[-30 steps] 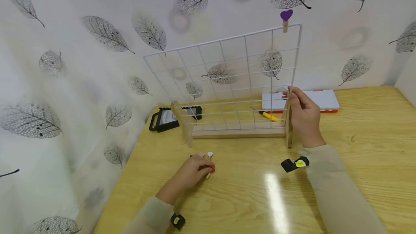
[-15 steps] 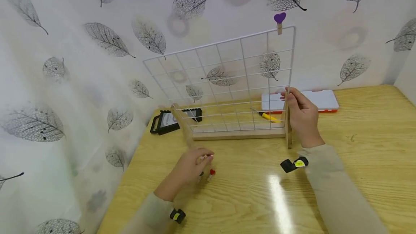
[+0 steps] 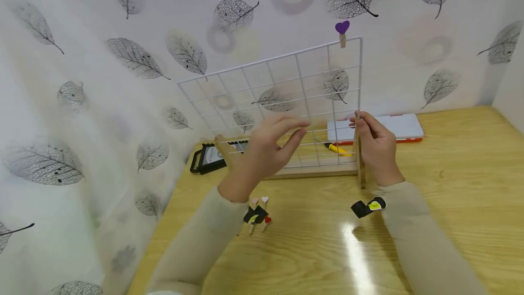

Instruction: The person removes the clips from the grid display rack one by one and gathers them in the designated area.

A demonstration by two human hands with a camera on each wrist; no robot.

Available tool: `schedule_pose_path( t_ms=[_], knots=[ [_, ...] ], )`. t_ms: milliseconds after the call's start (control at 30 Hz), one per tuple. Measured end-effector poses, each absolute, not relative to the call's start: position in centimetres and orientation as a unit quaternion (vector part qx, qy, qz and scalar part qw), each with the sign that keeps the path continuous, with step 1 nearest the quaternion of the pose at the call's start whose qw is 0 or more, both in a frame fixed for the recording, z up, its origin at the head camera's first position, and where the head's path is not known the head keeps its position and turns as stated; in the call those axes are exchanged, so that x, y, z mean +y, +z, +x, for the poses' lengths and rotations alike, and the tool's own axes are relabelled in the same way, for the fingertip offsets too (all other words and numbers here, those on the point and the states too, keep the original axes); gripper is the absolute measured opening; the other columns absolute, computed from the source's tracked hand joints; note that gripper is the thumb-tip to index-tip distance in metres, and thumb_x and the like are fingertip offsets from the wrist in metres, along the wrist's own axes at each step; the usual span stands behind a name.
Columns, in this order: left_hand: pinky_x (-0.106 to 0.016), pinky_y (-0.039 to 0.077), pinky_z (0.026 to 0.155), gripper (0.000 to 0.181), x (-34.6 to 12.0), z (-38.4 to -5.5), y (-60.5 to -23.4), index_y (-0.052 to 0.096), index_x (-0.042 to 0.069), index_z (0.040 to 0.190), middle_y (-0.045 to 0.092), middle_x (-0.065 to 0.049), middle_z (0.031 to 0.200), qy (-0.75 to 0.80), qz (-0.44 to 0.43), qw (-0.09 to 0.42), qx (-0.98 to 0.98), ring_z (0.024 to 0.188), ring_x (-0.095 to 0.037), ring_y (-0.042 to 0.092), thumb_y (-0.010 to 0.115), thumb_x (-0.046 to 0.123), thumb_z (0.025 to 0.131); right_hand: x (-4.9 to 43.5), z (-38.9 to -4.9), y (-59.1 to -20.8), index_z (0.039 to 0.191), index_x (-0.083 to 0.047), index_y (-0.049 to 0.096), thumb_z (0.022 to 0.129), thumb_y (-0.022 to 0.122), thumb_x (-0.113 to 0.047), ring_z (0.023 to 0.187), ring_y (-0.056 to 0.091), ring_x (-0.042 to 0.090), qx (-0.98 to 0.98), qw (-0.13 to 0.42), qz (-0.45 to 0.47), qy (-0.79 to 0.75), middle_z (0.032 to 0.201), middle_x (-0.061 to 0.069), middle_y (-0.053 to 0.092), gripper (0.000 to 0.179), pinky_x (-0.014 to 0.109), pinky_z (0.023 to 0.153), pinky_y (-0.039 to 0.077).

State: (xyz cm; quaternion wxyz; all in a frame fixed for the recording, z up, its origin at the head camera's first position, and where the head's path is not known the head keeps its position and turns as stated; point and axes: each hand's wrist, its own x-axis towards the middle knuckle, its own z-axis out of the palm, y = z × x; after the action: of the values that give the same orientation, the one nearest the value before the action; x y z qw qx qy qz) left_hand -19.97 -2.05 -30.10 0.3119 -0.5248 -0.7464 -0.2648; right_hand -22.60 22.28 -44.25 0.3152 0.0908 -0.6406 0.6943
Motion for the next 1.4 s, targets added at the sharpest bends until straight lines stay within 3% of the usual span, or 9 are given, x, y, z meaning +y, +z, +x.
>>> schedule_pose_path(
  t_ms=[167, 433, 533, 633, 733, 833, 967, 1200, 1400],
  knots=[
    [-0.03, 0.049, 0.095, 0.013, 1.4, -22.2, -26.2, 0.073, -0.002, 0.105, 0.072, -0.013, 0.102, -0.282, -0.533, 0.376, -0.704, 0.099, -0.026, 0.065, 0.068, 0.004, 0.095, 22.5, -22.4, -43.9, 0.127, -0.007, 0.07, 0.104, 0.057, -0.013, 0.101, 0.066, 0.013, -0.636, 0.303, 0.082, 0.705, 0.109, -0.004, 0.073, 0.027, 0.016, 0.091, 0.05],
    [-0.025, 0.043, 0.102, 0.021, 4.5, -23.9, -21.8, 0.072, -0.005, 0.112, 0.07, -0.017, 0.11, -0.263, -0.53, 0.417, -0.69, 0.107, -0.028, 0.063, 0.061, 0.009, 0.1, 22.1, -22.4, -43.9, 0.124, 0.0, 0.069, 0.103, 0.056, -0.002, 0.098, 0.066, 0.013, -0.621, 0.306, 0.089, 0.716, 0.106, -0.003, 0.073, 0.025, 0.017, 0.093, 0.05],
    [-0.02, 0.038, 0.106, 0.027, 4.9, -24.4, -20.3, 0.069, -0.003, 0.121, 0.069, -0.015, 0.12, -0.249, -0.498, 0.383, -0.737, 0.114, -0.025, 0.061, 0.059, 0.013, 0.102, 22.0, -22.4, -43.9, 0.125, 0.0, 0.069, 0.103, 0.056, -0.003, 0.099, 0.066, 0.012, -0.628, 0.304, 0.088, 0.711, 0.106, -0.005, 0.073, 0.026, 0.017, 0.093, 0.05],
    [-0.015, 0.036, 0.104, 0.034, 6.0, -24.5, -19.1, 0.064, 0.002, 0.132, 0.068, -0.009, 0.127, -0.234, -0.434, 0.305, -0.815, 0.118, -0.018, 0.058, 0.058, 0.02, 0.103, 22.4, -22.2, -43.8, 0.124, -0.001, 0.069, 0.103, 0.057, -0.005, 0.099, 0.066, 0.013, -0.633, 0.305, 0.083, 0.706, 0.106, -0.006, 0.073, 0.025, 0.017, 0.093, 0.049],
    [-0.012, 0.037, 0.099, 0.037, 7.2, -24.6, -18.6, 0.061, 0.007, 0.137, 0.07, 0.0, 0.122, -0.238, -0.377, 0.227, -0.866, 0.114, -0.012, 0.058, 0.058, 0.023, 0.104, 22.7, -21.9, -43.6, 0.124, -0.002, 0.07, 0.103, 0.057, -0.004, 0.099, 0.066, 0.013, -0.633, 0.306, 0.08, 0.707, 0.105, -0.007, 0.073, 0.025, 0.016, 0.093, 0.049],
    [-0.01, 0.038, 0.097, 0.035, 7.7, -24.7, -18.6, 0.063, 0.008, 0.135, 0.073, 0.003, 0.113, -0.278, -0.35, 0.183, -0.876, 0.111, -0.007, 0.06, 0.06, 0.022, 0.104, 22.4, -21.3, -42.7, 0.125, 0.0, 0.069, 0.103, 0.056, -0.002, 0.098, 0.066, 0.009, -0.63, 0.295, 0.075, 0.714, 0.103, -0.011, 0.072, 0.026, 0.015, 0.093, 0.049],
    [-0.011, 0.043, 0.091, 0.03, 7.6, -24.7, -18.9, 0.067, 0.008, 0.129, 0.074, 0.004, 0.104, -0.338, -0.344, 0.179, -0.858, 0.101, -0.005, 0.063, 0.063, 0.02, 0.101, 21.8, -21.1, -42.2, 0.126, 0.005, 0.066, 0.103, 0.054, 0.001, 0.097, 0.065, 0.007, -0.624, 0.286, 0.075, 0.723, 0.102, -0.017, 0.07, 0.027, 0.015, 0.093, 0.049],
    [-0.012, 0.047, 0.088, 0.024, 7.5, -24.5, -19.1, 0.07, 0.008, 0.121, 0.074, 0.004, 0.104, -0.37, -0.339, 0.174, -0.847, 0.096, -0.004, 0.063, 0.065, 0.02, 0.1, 22.2, -22.2, -43.7, 0.126, -0.002, 0.069, 0.103, 0.055, -0.002, 0.098, 0.066, 0.01, -0.621, 0.296, 0.081, 0.721, 0.106, -0.007, 0.072, 0.027, 0.017, 0.092, 0.05],
    [-0.016, 0.049, 0.077, 0.018, 7.3, -24.6, -19.4, 0.072, 0.006, 0.113, 0.075, 0.0, 0.1, -0.377, -0.36, 0.199, -0.83, 0.09, -0.003, 0.062, 0.065, 0.016, 0.099, 22.2, -22.3, -43.8, 0.126, -0.001, 0.069, 0.103, 0.057, -0.003, 0.098, 0.066, 0.012, -0.624, 0.3, 0.084, 0.716, 0.106, -0.005, 0.073, 0.026, 0.017, 0.092, 0.05]
  ],
)
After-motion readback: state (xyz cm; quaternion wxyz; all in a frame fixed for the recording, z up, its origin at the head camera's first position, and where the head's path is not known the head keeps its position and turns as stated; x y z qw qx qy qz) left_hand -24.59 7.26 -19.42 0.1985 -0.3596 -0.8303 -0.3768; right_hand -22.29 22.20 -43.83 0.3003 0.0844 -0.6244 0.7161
